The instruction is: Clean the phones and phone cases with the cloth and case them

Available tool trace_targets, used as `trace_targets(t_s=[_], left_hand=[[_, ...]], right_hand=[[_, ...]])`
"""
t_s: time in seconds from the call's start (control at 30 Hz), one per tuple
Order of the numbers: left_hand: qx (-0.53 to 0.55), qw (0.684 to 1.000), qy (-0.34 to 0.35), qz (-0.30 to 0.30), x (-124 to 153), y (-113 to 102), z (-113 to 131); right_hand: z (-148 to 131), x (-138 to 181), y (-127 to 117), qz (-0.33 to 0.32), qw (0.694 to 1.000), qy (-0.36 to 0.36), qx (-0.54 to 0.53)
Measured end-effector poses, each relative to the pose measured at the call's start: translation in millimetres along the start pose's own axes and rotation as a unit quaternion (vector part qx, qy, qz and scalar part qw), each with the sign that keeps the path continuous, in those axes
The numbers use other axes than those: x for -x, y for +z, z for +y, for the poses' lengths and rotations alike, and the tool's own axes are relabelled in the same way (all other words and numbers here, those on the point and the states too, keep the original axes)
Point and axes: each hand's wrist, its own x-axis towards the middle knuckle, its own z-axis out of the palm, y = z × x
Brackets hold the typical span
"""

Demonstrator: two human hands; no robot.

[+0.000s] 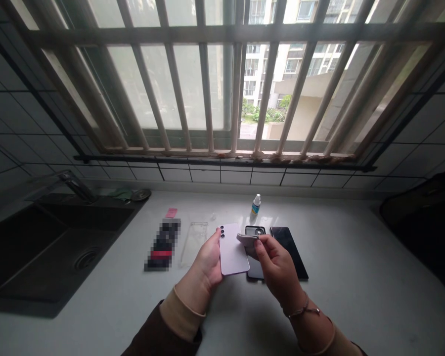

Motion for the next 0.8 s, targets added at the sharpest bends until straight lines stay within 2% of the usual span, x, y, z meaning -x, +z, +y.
trace_targets(t_s=[0.17,0.43,0.67,0.8], left_hand=[[0.042,0.999,0.031,-0.014,-0.1,0.9,3.9],[0.064,0.996,0.047,-0.031,-1.1,-2.6,6.7],[0.062,0.995,0.057,-0.044,2.3,-2.4,8.3],[0.047,0.997,0.047,-0.049,4.7,-1.7,8.4]], right_hand=[[-1.9,2.1,-0.3,-0.030,0.998,-0.010,-0.050],[1.1,5.9,-3.8,-0.022,0.998,-0.047,-0.033],[2.2,5.7,-6.2,-0.036,0.997,-0.048,-0.049],[-1.6,6.9,-7.2,-0.065,0.993,-0.022,-0.093]])
